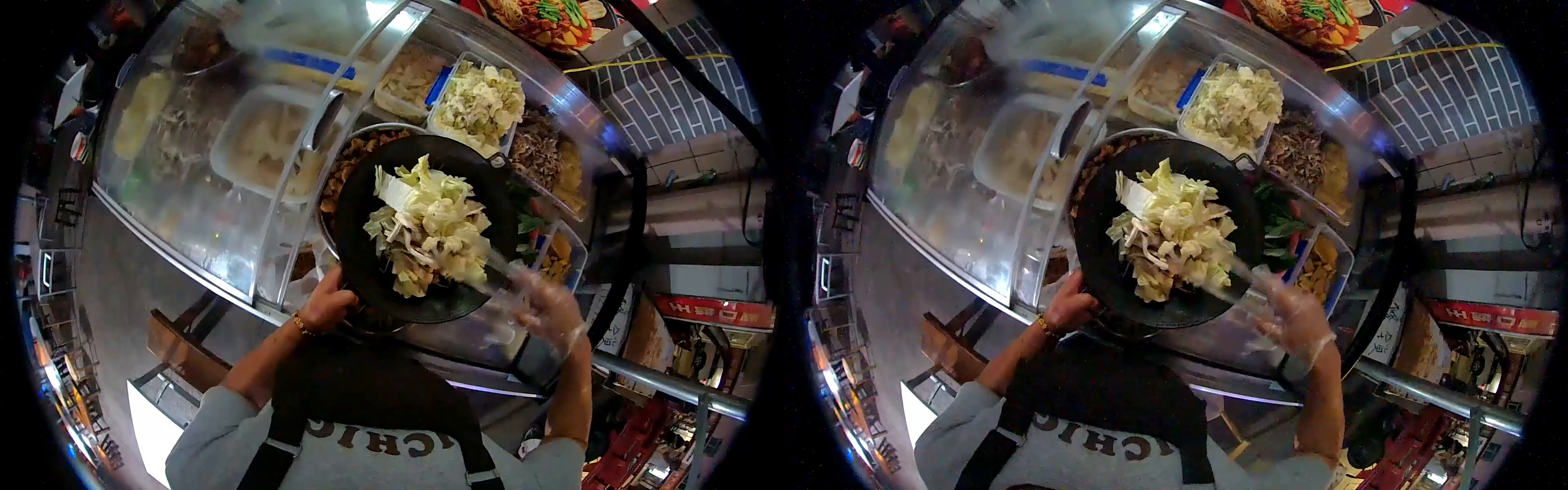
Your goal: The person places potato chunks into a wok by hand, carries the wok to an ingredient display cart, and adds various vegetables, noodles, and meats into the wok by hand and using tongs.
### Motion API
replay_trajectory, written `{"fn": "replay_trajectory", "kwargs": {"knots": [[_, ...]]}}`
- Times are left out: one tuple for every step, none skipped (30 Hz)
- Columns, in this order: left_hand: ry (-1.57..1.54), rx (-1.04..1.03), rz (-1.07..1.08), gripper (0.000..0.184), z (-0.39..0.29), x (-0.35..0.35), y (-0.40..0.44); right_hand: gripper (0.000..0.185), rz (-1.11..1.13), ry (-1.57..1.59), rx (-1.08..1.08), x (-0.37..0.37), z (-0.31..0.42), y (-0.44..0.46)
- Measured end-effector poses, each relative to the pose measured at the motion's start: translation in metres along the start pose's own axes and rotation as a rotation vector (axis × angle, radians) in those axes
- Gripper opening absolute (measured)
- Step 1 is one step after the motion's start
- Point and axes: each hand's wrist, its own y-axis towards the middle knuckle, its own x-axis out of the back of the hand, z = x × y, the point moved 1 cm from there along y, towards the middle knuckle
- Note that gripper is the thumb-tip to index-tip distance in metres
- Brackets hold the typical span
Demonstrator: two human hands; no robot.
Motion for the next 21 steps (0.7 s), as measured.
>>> {"fn": "replay_trajectory", "kwargs": {"knots": [[-0.004,0.002,-0.008,0.055,0.003,-0.004,-0.008,0.062,-0.02,0.008,0.106,-0.018,-0.001,-0.007],[-0.038,-0.024,-0.045,0.057,0.006,-0.011,-0.016,0.061,-0.01,-0.043,0.158,-0.024,0.0,-0.017],[-0.072,-0.05,-0.085,0.059,0.006,-0.019,-0.023,0.061,-0.002,-0.093,0.21,-0.029,0.004,-0.026],[-0.075,-0.051,-0.098,0.059,0.005,-0.024,-0.031,0.061,0.003,-0.143,0.263,-0.035,0.008,-0.035],[-0.097,-0.054,-0.066,0.06,0.003,-0.029,-0.04,0.059,0.132,-0.125,0.137,-0.036,0.011,-0.042],[-0.117,-0.06,-0.036,0.062,0.003,-0.03,-0.048,0.057,0.259,-0.11,0.014,-0.038,0.011,-0.048],[-0.066,-0.05,-0.095,0.064,0.013,-0.026,-0.052,0.059,0.165,-0.024,0.068,-0.035,0.009,-0.051],[-0.071,-0.056,-0.119,0.064,0.015,-0.027,-0.062,0.059,0.179,-0.026,0.089,-0.032,0.01,-0.058],[-0.155,-0.027,-0.076,0.063,0.015,-0.031,-0.073,0.06,0.176,0.113,0.012,-0.024,0.013,-0.065],[-0.242,0.003,-0.031,0.062,0.018,-0.036,-0.083,0.061,0.177,0.25,-0.07,-0.02,0.012,-0.071],[-0.198,-0.033,-0.05,0.058,0.027,-0.035,-0.089,0.064,0.15,0.328,-0.078,-0.026,0.003,-0.076],[-0.193,-0.044,-0.067,0.058,0.031,-0.037,-0.098,0.064,0.156,0.33,-0.058,-0.03,0.001,-0.073],[-0.235,-0.036,-0.121,0.056,0.023,-0.046,-0.11,0.065,0.192,0.258,-0.013,-0.034,0.0,-0.071],[-0.274,-0.019,-0.173,0.055,0.016,-0.052,-0.113,0.066,0.227,0.194,0.026,-0.034,-0.002,-0.064],[-0.234,-0.022,-0.152,0.057,0.038,-0.04,-0.122,0.066,0.232,0.2,0.039,-0.033,0.002,-0.059],[-0.228,-0.028,-0.16,0.057,0.039,-0.041,-0.133,0.067,0.286,0.149,0.044,-0.031,0.009,-0.052],[-0.207,-0.051,-0.204,0.058,0.035,-0.043,-0.143,0.069,0.337,0.095,0.047,-0.029,0.012,-0.049],[-0.185,-0.074,-0.244,0.059,0.029,-0.042,-0.157,0.069,0.33,0.094,0.055,-0.03,0.009,-0.049],[-0.154,-0.069,-0.271,0.059,0.024,-0.042,-0.17,0.07,0.265,0.201,0.164,-0.028,-0.004,-0.047],[-0.148,-0.07,-0.274,0.059,0.021,-0.046,-0.181,0.071,0.199,0.31,0.273,-0.03,-0.011,-0.045],[-0.256,-0.113,-0.388,0.059,0.02,-0.05,-0.191,0.071,0.195,0.315,0.277,-0.033,-0.012,-0.04]]}}
